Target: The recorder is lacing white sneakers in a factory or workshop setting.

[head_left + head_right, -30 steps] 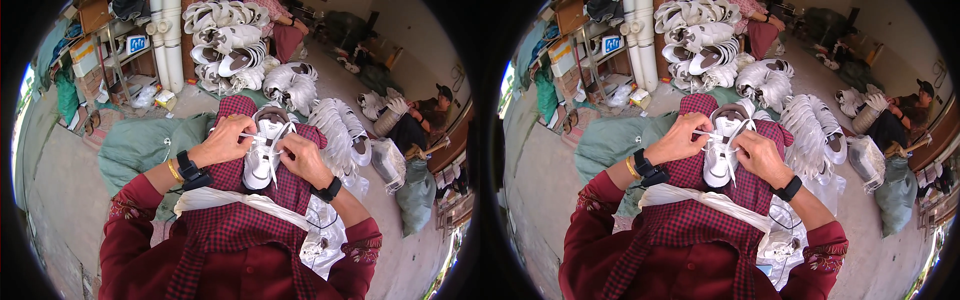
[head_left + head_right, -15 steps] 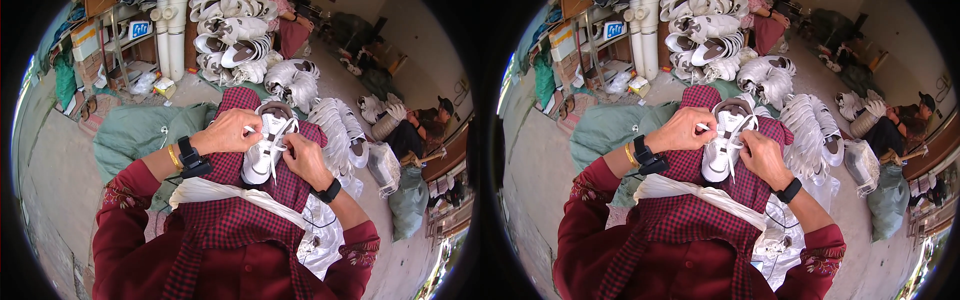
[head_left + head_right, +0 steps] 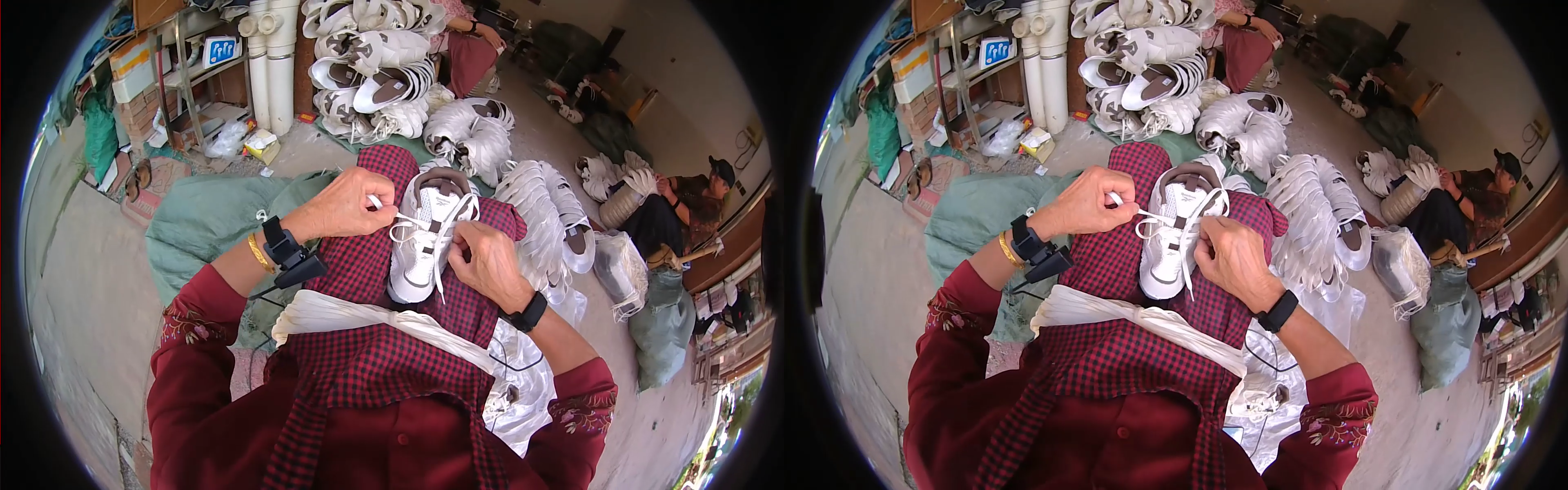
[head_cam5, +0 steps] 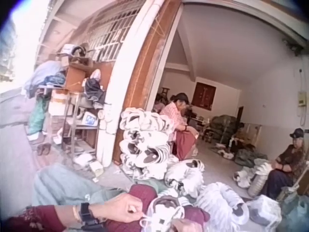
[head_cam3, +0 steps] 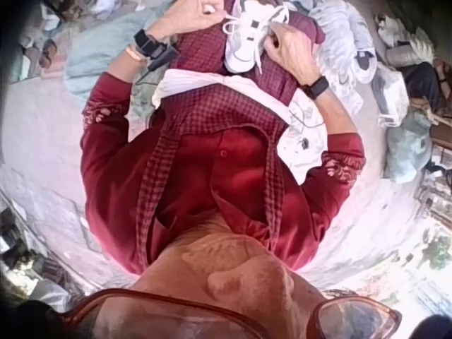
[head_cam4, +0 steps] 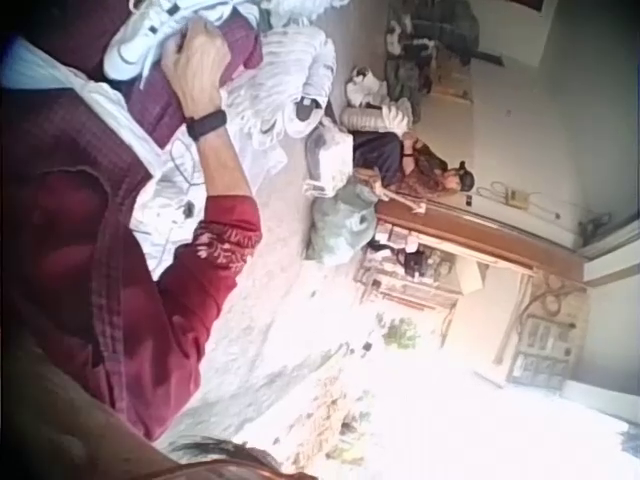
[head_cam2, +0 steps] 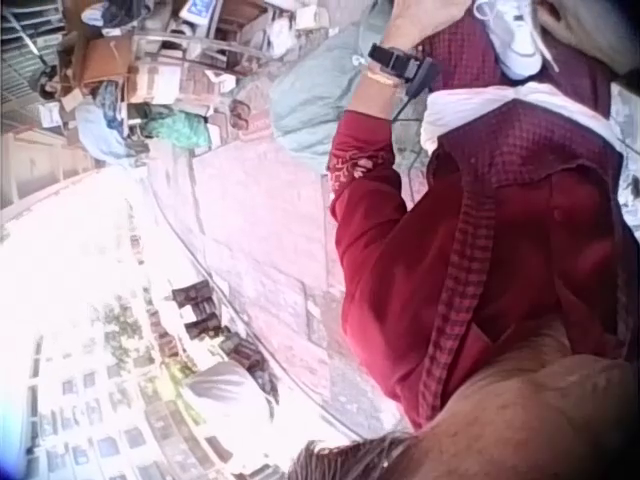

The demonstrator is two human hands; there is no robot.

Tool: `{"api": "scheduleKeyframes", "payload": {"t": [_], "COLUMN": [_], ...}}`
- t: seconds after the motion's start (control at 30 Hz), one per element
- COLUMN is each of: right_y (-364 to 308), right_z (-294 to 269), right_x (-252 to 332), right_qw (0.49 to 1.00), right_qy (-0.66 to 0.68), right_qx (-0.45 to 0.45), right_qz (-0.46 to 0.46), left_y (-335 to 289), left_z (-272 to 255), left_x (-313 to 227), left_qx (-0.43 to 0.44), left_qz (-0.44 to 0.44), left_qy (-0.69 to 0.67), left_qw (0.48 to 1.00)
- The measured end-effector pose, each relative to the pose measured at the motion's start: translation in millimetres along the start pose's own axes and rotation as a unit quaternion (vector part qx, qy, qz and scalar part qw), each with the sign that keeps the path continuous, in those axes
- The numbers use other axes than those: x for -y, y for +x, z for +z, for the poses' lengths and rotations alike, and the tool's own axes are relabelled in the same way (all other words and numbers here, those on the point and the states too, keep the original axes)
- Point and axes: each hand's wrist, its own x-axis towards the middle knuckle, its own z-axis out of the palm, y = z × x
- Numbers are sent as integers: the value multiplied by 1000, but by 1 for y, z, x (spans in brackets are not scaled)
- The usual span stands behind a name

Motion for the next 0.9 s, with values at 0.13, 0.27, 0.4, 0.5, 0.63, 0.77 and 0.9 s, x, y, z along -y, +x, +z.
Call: {"api": "scheduleKeyframes", "payload": {"t": [0.13,0.27,0.4,0.5,0.63,0.77,0.9], "right_y": [2,14,21,17,6,4,3], "right_z": [-7,-13,-15,-13,-9,-10,-13], "right_x": [2,3,-2,-7,-7,-8,-10], "right_qw": [998,995,999,999,994,993,988], "right_qy": [52,65,25,8,103,109,148], "right_qx": [-4,-48,-15,16,30,20,47], "right_qz": [41,50,-33,-50,-13,-42,4], "left_y": [-14,-10,3,20,68,118,131], "left_z": [-15,-2,12,11,-14,-37,-25], "left_x": [2,0,-5,-3,18,53,102], "left_qx": [-1,4,-15,-14,51,142,113], "left_qz": [-51,-8,42,51,-48,-131,-237], "left_qy": [19,51,86,129,205,342,380], "left_qw": [999,999,995,990,976,920,887]}}
